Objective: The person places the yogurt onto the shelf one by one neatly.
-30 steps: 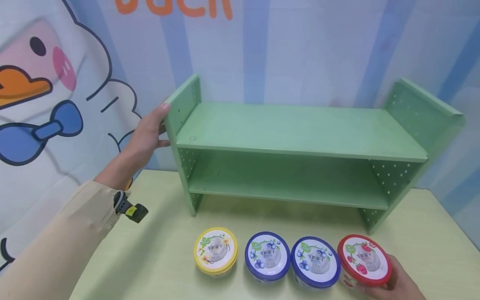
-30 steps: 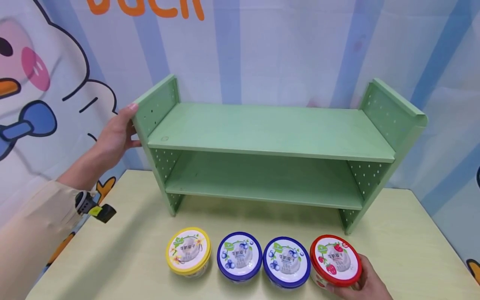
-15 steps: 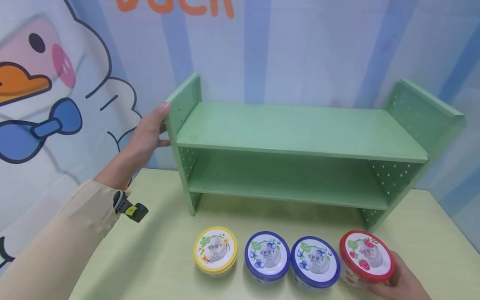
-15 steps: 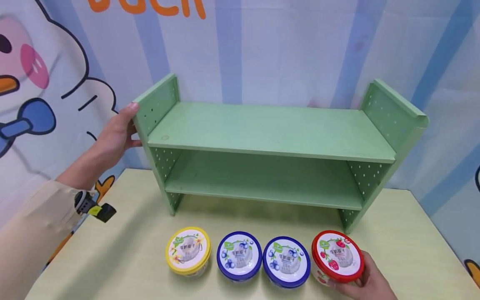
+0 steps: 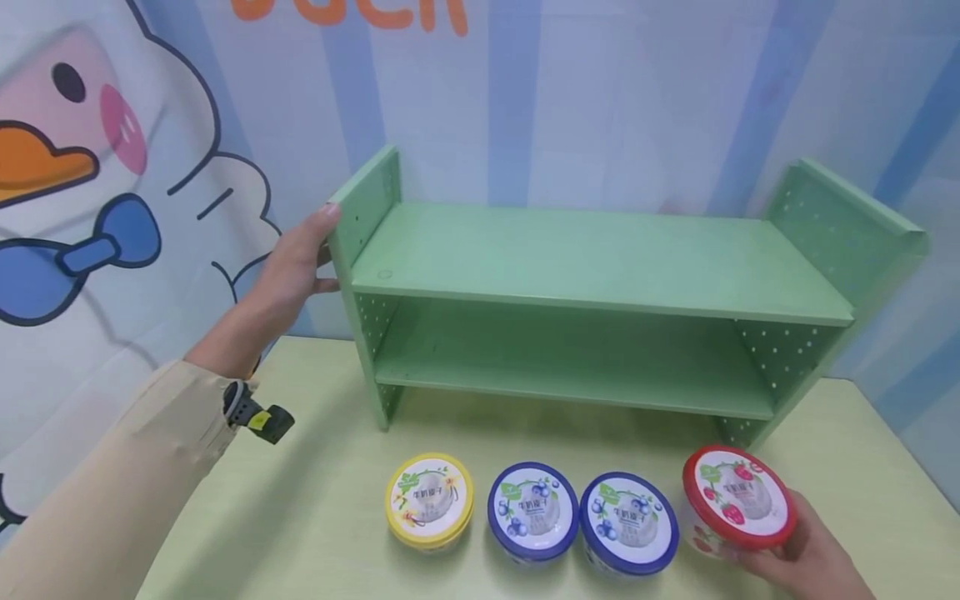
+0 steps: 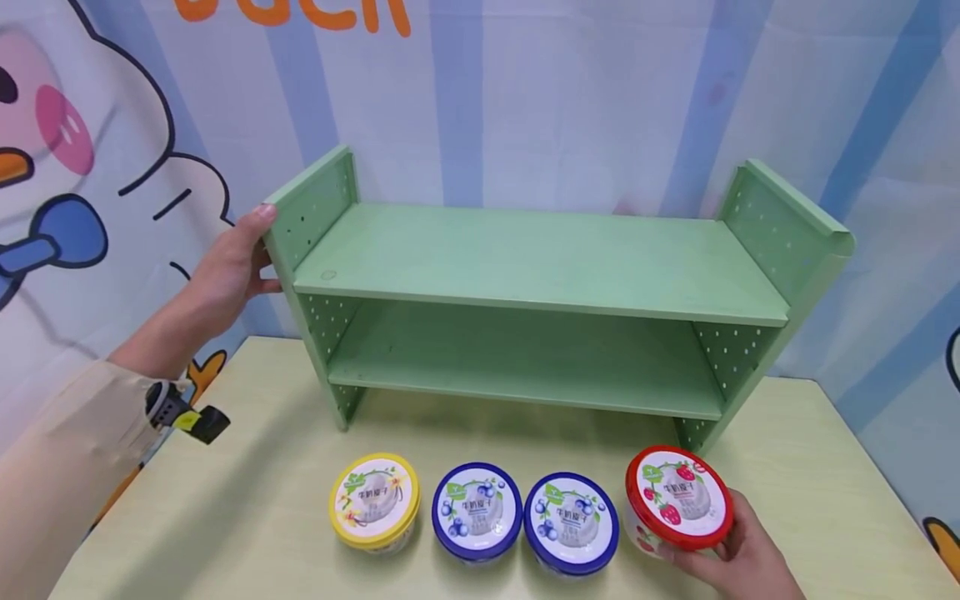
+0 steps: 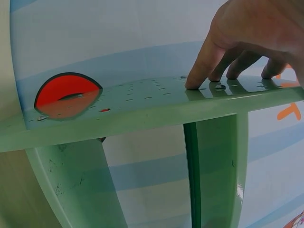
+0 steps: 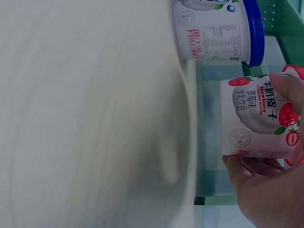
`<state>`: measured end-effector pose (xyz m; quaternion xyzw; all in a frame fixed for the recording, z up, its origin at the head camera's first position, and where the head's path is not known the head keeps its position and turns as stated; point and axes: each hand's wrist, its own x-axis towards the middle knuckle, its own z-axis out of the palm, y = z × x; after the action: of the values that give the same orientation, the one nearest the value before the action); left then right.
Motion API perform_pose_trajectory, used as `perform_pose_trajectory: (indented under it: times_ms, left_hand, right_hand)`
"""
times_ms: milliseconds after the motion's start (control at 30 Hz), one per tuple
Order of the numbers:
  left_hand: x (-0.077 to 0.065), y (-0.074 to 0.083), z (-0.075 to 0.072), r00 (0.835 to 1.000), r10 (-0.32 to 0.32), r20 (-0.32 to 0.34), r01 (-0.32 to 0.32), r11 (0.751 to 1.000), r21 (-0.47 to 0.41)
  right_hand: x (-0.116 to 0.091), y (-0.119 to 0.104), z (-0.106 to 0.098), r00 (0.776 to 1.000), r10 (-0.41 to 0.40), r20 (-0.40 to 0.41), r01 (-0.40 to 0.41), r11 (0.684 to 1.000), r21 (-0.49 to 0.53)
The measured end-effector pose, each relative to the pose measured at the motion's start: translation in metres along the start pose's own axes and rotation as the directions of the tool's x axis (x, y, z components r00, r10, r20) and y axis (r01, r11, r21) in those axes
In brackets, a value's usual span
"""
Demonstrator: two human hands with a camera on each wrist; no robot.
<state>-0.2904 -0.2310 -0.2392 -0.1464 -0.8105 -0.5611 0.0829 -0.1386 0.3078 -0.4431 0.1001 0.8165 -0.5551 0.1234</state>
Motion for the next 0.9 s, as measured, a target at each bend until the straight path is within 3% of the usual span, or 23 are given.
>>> perform_pose_trajectory:
  times_ms: [267, 900]
  left_hand:
    - [-0.001, 0.001, 0.0, 1.0, -0.011, 0.008, 0.01, 1.0, 0.016]
    - [-0.001, 0.003, -0.001, 1.0, -0.022, -0.001, 0.022, 1.0, 0.006]
  right_hand:
    - [-0.003, -0.007, -0.004, 0.996, -0.062, -0.058, 0.056, 0.992, -0.11]
    - [-0.013, -0.031, -0.007, 0.99, -0.048, -0.133, 0.039, 0.997, -0.072]
